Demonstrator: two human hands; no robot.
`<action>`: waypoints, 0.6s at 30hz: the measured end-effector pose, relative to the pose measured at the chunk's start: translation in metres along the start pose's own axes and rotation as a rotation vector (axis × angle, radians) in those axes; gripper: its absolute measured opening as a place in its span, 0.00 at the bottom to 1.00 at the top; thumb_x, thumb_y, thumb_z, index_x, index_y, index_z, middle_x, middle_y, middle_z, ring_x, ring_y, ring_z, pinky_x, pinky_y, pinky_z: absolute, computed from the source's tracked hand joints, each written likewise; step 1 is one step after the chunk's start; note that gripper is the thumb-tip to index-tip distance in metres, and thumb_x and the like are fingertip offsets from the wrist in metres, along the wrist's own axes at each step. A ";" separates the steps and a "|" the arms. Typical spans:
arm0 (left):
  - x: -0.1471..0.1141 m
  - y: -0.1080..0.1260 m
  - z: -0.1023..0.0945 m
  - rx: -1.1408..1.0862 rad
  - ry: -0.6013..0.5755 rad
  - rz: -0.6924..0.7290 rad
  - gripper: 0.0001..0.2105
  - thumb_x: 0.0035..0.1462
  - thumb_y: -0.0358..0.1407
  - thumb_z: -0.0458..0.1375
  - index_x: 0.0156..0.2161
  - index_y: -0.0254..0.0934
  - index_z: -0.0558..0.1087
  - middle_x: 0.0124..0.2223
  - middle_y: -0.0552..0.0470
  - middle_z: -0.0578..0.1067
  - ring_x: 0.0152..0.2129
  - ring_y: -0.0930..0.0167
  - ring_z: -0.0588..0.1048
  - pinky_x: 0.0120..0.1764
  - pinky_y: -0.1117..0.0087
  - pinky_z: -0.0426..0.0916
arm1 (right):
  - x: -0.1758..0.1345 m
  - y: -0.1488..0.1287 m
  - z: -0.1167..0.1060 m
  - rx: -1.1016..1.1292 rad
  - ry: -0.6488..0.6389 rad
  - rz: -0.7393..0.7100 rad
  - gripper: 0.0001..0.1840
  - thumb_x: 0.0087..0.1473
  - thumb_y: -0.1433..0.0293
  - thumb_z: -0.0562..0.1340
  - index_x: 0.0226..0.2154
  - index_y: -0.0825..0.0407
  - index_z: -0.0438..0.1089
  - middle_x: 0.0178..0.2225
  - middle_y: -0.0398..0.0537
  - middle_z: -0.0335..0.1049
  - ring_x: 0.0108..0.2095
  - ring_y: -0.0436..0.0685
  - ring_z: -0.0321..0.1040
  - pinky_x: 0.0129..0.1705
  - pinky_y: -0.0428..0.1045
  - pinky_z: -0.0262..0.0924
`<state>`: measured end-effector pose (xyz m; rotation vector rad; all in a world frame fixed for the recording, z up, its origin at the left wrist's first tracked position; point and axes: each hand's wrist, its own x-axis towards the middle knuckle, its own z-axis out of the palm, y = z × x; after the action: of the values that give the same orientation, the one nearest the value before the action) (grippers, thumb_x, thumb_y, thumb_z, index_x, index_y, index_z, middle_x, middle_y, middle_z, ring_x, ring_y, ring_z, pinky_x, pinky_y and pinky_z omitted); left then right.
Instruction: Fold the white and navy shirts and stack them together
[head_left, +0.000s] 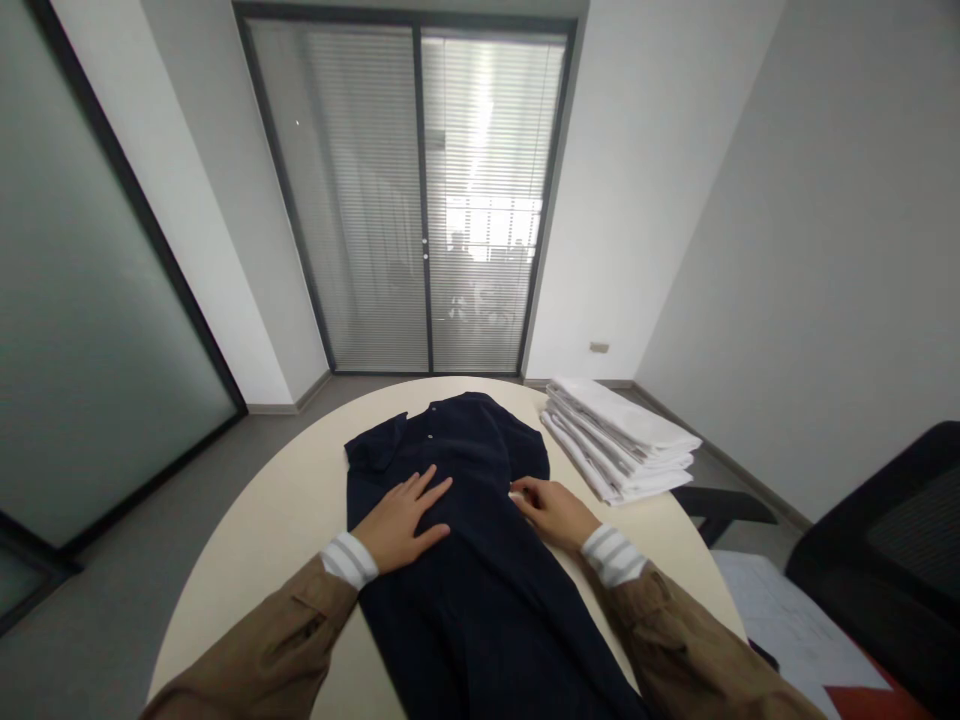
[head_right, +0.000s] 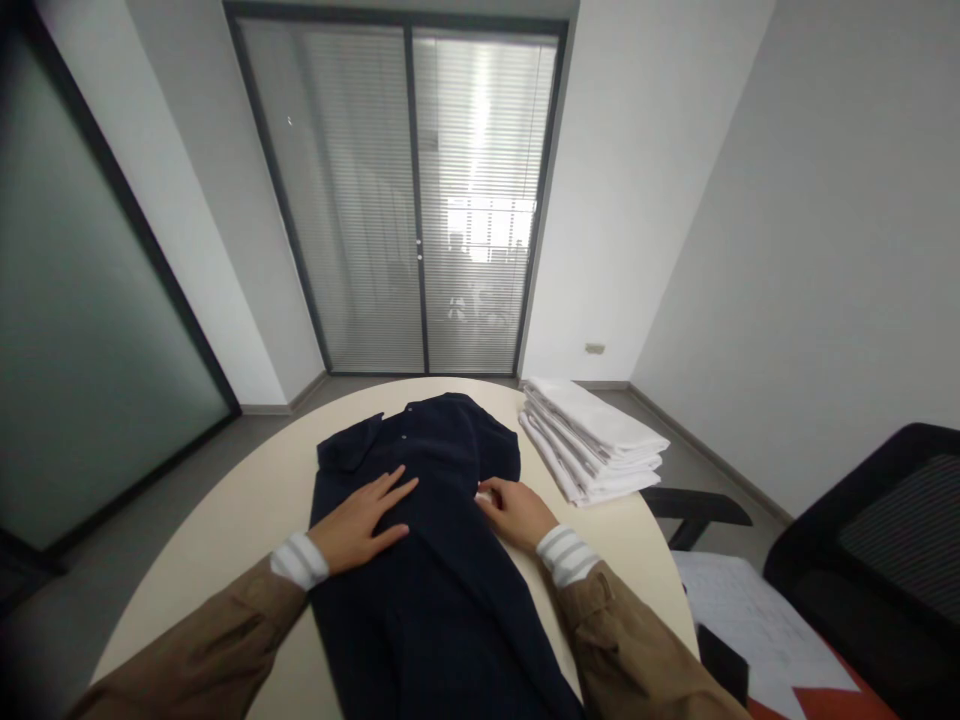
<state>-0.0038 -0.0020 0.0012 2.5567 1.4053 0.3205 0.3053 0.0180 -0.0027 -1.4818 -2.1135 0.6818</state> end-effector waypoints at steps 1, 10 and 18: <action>-0.001 0.001 0.004 0.003 -0.048 0.011 0.33 0.62 0.53 0.54 0.69 0.51 0.53 0.72 0.44 0.47 0.67 0.49 0.49 0.63 0.43 0.51 | 0.000 -0.003 0.001 -0.052 0.007 -0.011 0.23 0.58 0.51 0.58 0.44 0.50 0.75 0.27 0.46 0.72 0.28 0.55 0.68 0.30 0.48 0.54; -0.001 -0.003 0.009 -0.039 -0.170 0.115 0.30 0.61 0.55 0.56 0.66 0.60 0.57 0.73 0.50 0.44 0.68 0.45 0.41 0.61 0.33 0.42 | 0.010 0.000 0.013 0.148 0.056 -0.037 0.16 0.60 0.56 0.55 0.32 0.50 0.67 0.27 0.41 0.68 0.29 0.53 0.64 0.32 0.47 0.55; 0.000 -0.006 0.011 -0.090 -0.147 0.176 0.30 0.60 0.54 0.58 0.65 0.59 0.59 0.73 0.51 0.46 0.68 0.46 0.43 0.62 0.34 0.42 | 0.014 -0.001 0.006 0.851 0.119 0.316 0.19 0.57 0.50 0.54 0.32 0.48 0.62 0.29 0.45 0.69 0.33 0.59 0.69 0.39 0.54 0.65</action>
<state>-0.0056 -0.0001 -0.0106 2.5763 1.0931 0.2130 0.2965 0.0304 -0.0053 -1.2918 -1.2252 1.3514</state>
